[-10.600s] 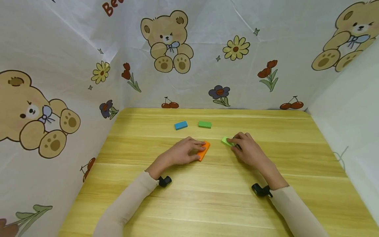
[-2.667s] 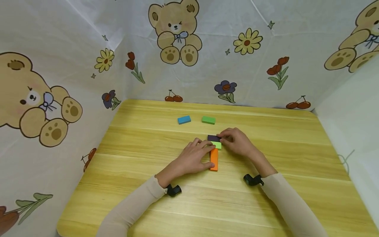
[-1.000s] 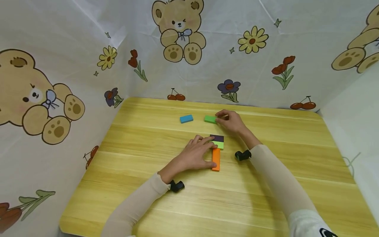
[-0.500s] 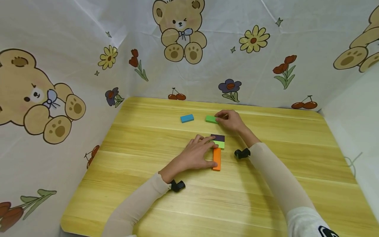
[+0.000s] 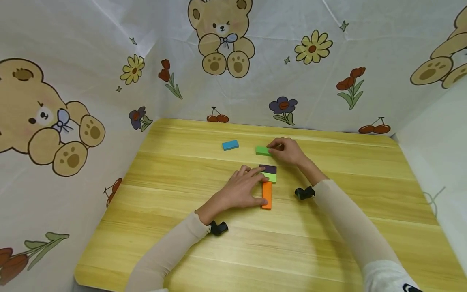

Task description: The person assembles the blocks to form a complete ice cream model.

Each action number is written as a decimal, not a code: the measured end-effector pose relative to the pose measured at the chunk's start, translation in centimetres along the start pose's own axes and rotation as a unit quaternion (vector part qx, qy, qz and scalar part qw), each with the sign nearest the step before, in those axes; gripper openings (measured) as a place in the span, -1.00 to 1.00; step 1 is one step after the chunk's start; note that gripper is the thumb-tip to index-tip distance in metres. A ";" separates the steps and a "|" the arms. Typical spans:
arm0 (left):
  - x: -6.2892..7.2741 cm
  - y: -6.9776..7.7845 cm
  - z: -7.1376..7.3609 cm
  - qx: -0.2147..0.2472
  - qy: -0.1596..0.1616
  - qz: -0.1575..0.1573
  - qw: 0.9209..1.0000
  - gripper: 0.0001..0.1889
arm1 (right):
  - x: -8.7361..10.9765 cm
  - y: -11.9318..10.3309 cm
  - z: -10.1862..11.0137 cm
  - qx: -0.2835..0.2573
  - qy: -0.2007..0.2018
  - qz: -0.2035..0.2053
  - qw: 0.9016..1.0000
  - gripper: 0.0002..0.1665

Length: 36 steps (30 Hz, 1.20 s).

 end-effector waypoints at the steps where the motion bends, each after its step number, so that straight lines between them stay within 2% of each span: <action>1: 0.0 0.0 0.0 0.000 -0.001 0.001 1.000 -0.24 | 0.1 0.1 0.0 -0.001 -0.001 0.000 1.000 -0.73; 13: 0.1 0.0 0.1 -0.005 -0.009 0.004 1.000 -0.22 | 1.6 0.6 -0.3 -0.001 -0.006 0.013 1.000 -0.76; 24: 0.0 -0.1 0.0 0.003 -0.004 0.008 1.000 -0.23 | 3.2 0.7 -0.5 -0.022 -0.003 0.018 1.000 -0.76; 36: 0.0 0.0 -0.1 0.003 -0.005 0.006 1.000 -0.23 | 4.4 0.6 -0.7 -0.008 0.006 0.028 1.000 -0.80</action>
Point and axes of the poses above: each hand's wrist, its own x-axis away from the middle knuckle, its own z-axis out of the back of the hand, y = z × x, the point moved 7 cm from there along -x, towards the middle knuckle, and after that the axes turned 10 degrees about -z, right-handed, at the moved point
